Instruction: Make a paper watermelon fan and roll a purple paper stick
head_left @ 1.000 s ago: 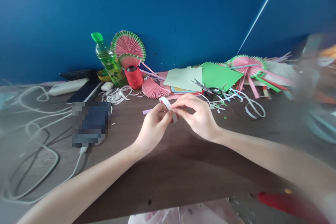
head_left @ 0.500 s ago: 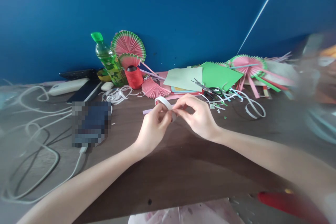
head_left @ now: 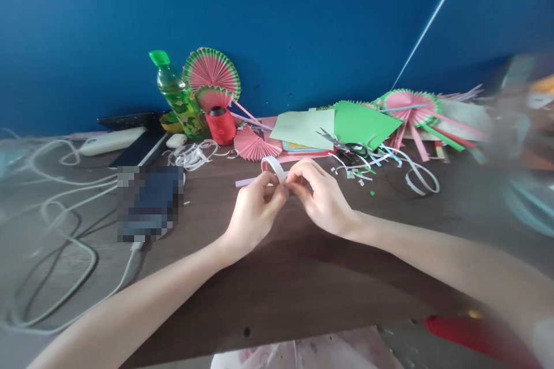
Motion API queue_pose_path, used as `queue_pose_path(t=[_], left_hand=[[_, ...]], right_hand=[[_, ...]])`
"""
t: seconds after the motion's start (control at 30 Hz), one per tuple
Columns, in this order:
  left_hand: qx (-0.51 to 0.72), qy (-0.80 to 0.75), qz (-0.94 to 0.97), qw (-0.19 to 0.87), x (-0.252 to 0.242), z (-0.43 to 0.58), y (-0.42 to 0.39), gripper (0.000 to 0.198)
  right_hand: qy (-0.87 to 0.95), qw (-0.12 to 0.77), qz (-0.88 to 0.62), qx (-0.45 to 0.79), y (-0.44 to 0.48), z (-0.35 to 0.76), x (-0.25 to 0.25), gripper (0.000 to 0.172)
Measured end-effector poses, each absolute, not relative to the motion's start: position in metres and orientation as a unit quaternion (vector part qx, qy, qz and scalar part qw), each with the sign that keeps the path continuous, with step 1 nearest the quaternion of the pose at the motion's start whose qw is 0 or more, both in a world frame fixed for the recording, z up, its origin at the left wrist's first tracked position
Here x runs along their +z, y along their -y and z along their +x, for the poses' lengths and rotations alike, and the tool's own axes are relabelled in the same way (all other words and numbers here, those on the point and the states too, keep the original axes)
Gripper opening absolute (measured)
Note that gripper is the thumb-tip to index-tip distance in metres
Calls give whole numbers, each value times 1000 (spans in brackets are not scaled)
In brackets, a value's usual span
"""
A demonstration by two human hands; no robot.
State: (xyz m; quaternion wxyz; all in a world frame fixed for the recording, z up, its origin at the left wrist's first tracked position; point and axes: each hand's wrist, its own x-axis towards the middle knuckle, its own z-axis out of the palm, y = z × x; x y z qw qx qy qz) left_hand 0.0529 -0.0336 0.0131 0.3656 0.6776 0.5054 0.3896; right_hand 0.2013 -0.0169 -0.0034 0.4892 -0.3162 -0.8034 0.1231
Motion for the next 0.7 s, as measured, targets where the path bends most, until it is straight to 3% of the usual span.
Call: queue_pose_path(t=[0.5, 0.7], left_hand=[[416, -441, 559, 565, 12, 55, 28, 17], [439, -445, 531, 572, 21, 54, 25, 18]], right_hand=[[839, 474, -258, 66, 13, 205, -10, 15], [837, 490, -238, 57, 16, 206, -7, 15]])
